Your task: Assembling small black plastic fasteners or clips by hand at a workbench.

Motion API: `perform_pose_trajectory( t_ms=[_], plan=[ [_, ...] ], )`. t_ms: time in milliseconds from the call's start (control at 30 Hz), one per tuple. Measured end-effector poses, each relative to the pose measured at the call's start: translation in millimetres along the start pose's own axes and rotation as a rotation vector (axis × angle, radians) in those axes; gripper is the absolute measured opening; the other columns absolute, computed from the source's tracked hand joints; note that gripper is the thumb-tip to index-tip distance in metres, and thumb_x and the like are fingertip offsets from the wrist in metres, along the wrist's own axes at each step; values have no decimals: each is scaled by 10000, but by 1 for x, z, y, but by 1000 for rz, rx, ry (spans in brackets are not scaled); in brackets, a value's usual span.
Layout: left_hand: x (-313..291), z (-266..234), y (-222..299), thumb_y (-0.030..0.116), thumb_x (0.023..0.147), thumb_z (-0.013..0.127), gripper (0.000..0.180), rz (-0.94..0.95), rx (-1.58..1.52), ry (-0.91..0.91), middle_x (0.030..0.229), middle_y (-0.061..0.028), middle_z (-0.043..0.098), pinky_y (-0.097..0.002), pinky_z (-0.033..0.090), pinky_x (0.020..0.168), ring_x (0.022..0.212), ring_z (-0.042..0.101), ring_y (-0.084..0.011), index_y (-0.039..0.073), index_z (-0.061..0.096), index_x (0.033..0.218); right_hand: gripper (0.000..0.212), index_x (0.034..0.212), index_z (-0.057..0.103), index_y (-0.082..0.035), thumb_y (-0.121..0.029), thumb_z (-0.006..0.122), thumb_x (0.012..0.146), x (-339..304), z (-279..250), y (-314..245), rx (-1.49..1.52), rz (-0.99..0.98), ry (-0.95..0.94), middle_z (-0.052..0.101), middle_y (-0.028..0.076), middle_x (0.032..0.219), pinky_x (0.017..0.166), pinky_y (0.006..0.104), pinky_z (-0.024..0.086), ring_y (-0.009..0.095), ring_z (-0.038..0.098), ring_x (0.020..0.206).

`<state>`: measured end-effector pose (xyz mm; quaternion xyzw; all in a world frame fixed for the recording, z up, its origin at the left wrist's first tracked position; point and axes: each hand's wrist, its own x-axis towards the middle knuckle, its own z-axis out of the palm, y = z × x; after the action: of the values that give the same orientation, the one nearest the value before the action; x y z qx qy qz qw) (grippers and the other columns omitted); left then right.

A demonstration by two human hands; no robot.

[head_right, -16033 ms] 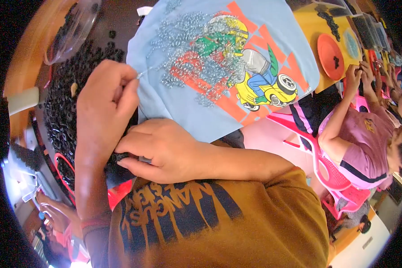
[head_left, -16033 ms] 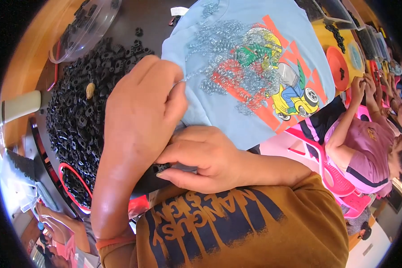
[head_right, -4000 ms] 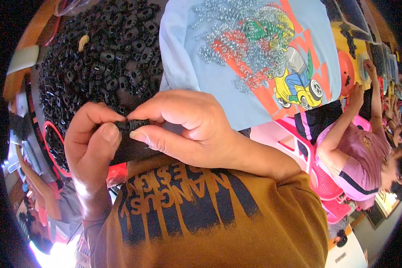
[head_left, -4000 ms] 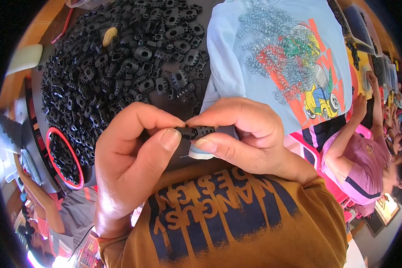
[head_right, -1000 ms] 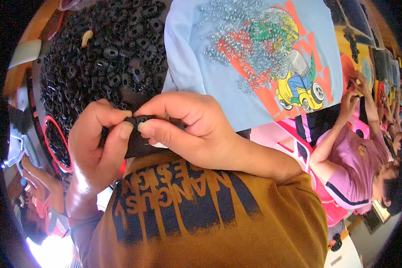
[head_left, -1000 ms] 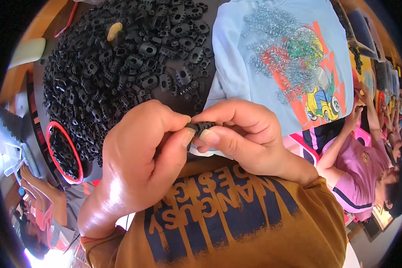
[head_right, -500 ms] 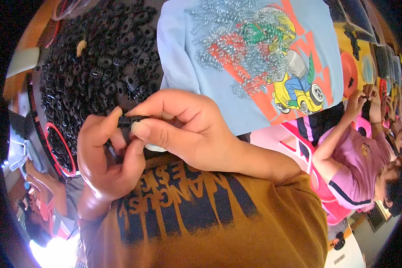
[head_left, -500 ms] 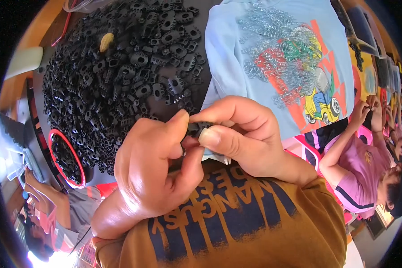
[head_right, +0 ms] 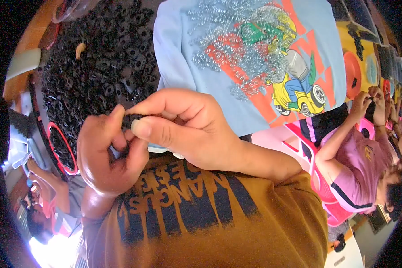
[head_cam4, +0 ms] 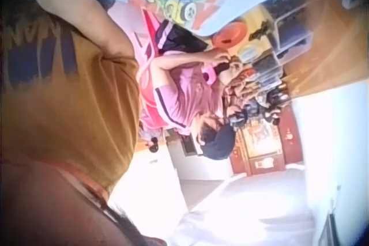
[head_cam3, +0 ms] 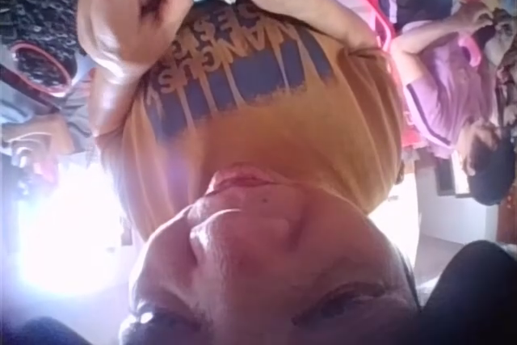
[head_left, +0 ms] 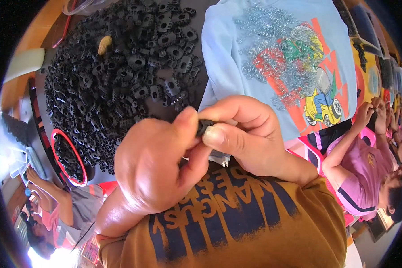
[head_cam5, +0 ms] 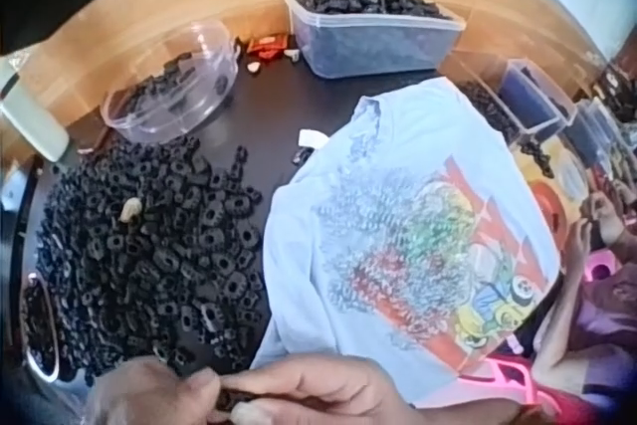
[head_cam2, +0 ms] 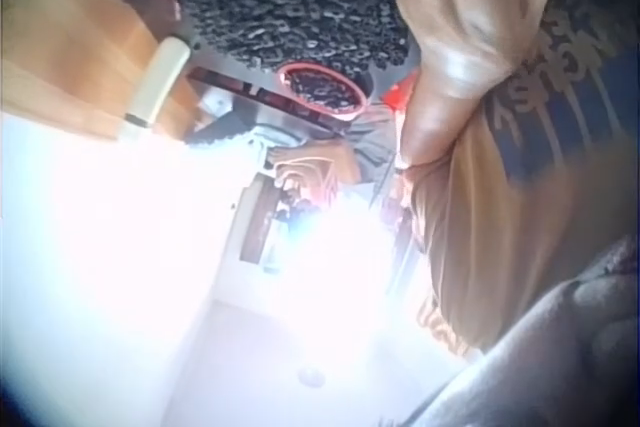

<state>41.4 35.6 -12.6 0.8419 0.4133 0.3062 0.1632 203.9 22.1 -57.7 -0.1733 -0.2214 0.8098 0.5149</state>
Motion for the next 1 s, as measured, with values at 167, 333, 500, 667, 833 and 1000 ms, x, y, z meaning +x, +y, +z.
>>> perform_pose_trajectory(
  t_ms=[167,333,500,667,833,1000],
  plan=[
    [-1,-5,7,-59,642,764,466,-147,-85,15,648,-14,551,-249,412,445,502,506,-137,-34,602,1078,186,1093,603,41,-56,539,947,-2,1,-5,10,87,46,667,118,976,812,256,507,134,632,904],
    [-17,-4,-1,-83,656,731,454,-212,-266,114,616,-2,490,-238,358,436,479,427,-109,-26,605,1089,221,1109,608,32,-113,552,951,-1,1,-5,-78,120,42,674,109,963,798,257,509,130,634,880],
    [-31,-17,-6,-78,679,707,410,-267,-223,161,631,-23,485,-247,348,451,490,415,-119,-22,610,1073,243,1108,603,46,-125,568,939,1,14,-12,-169,166,99,677,139,951,800,304,529,196,662,884],
    [-53,-28,-12,-53,709,698,327,-349,-152,162,669,-58,493,-262,368,484,518,453,-156,3,634,1025,234,1085,594,70,-73,605,900,6,34,-22,-265,203,176,661,185,985,820,447,560,281,674,918],
    [-77,-33,-19,-46,709,697,307,-327,-144,181,711,-89,564,-311,405,492,547,514,-221,4,626,1004,199,1058,611,41,-48,611,880,28,49,-35,-448,31,167,671,166,930,790,380,557,247,680,842],
    [-96,-24,-29,-29,689,700,301,-118,-92,191,704,-78,559,-354,434,510,571,541,-253,15,634,979,228,1090,613,23,-71,628,883,80,66,-61,-646,-99,44,669,126,967,784,293,547,169,656,864]
  ],
)
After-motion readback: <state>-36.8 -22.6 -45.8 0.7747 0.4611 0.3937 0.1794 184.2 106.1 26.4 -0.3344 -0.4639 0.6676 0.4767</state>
